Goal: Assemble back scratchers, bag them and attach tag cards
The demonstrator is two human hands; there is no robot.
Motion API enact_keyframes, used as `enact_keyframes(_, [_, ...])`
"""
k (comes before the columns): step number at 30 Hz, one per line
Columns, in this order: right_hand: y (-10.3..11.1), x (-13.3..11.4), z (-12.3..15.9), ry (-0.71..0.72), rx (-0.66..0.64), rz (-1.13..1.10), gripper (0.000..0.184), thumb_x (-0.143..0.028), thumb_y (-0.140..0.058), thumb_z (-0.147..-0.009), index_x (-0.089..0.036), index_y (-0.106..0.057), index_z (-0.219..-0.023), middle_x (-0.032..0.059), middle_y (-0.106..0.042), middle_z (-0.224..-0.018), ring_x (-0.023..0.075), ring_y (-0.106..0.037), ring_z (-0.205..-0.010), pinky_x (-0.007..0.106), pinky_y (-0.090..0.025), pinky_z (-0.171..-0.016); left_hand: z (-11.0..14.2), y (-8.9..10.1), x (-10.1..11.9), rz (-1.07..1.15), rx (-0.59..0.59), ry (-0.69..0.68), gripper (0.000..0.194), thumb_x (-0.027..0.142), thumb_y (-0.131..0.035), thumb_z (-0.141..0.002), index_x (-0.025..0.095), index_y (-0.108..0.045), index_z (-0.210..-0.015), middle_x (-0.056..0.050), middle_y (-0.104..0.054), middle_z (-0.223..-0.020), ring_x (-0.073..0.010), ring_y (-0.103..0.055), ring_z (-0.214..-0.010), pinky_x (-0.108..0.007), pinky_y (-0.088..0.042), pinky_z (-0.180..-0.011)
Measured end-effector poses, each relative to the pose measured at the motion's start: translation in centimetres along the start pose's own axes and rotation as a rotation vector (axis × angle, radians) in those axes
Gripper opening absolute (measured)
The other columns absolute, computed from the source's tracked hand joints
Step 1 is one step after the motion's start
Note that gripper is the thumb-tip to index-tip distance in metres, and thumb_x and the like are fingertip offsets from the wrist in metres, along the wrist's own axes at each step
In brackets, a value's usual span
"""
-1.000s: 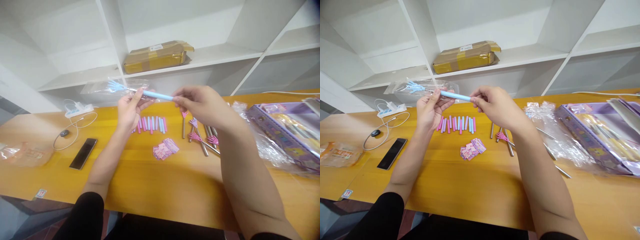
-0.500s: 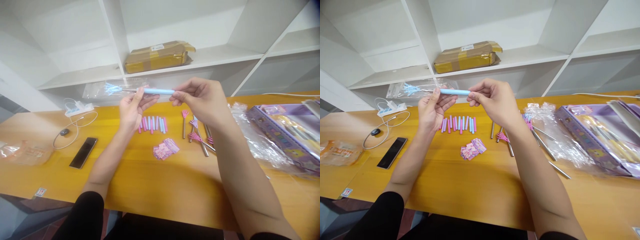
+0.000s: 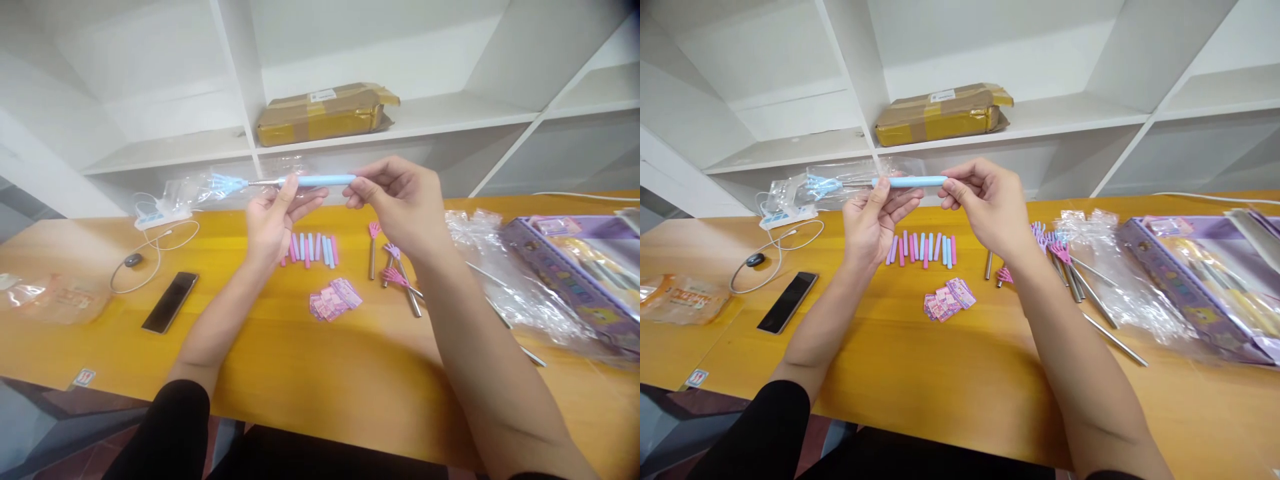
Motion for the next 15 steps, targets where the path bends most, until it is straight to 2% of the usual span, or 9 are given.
enact_keyframes(4, [0.2,0.8,-0.1,-0.033,-0.015,0.016,0.022,-0.039,-0.086,-0.097,-0.020,-0.077,-0.102,0.0024,-0.075,-0.083,0.0141,-0.073,-0.078,0.032,-0.067,-0.079,0.0,-0.5,-0.1,0.002,-0.048,-0.037,0.038,0.045,-0.090,-0.092,0.012,-0.082,-0.110,-0.012,-0.085,-0.114,-0.0336,-0.082,-0.122,-0.042,-0.070,-0.107])
enact_keyframes(11, [-0.5,2.0,-0.4,-0.057,-0.093,0.009,0.036,-0.050,-0.090,-0.092,-0.019,-0.075,-0.099,0.0027,-0.075,-0.081,0.0137,-0.072,-0.075,0.032,-0.064,-0.077,0.3,-0.8,-0.1,-0.032,-0.132,-0.128,0.034,0.043,-0.093,-0.090,0.015,-0.083,-0.106,-0.009,-0.084,-0.115,-0.0319,-0.080,-0.126,-0.046,-0.070,-0.110])
enact_keyframes(15, [1.0,2.7,-0.8,-0.060,-0.031,0.010,0.035,-0.050,-0.090,-0.091,-0.020,-0.076,-0.101,0.0021,-0.075,-0.083,0.0133,-0.071,-0.075,0.032,-0.063,-0.076,0.2,-0.5,0.9,0.006,-0.117,-0.206,0.029,0.039,-0.092,-0.092,0.017,-0.083,-0.108,-0.007,-0.082,-0.120,-0.0313,-0.079,-0.127,-0.046,-0.071,-0.108])
Point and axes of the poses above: each hand's wrist, its own z-axis away from the middle knuckle, its own y-axis out of the back of the hand, x = y × z, the point moved 10 cm from there along -z, towards the middle knuckle
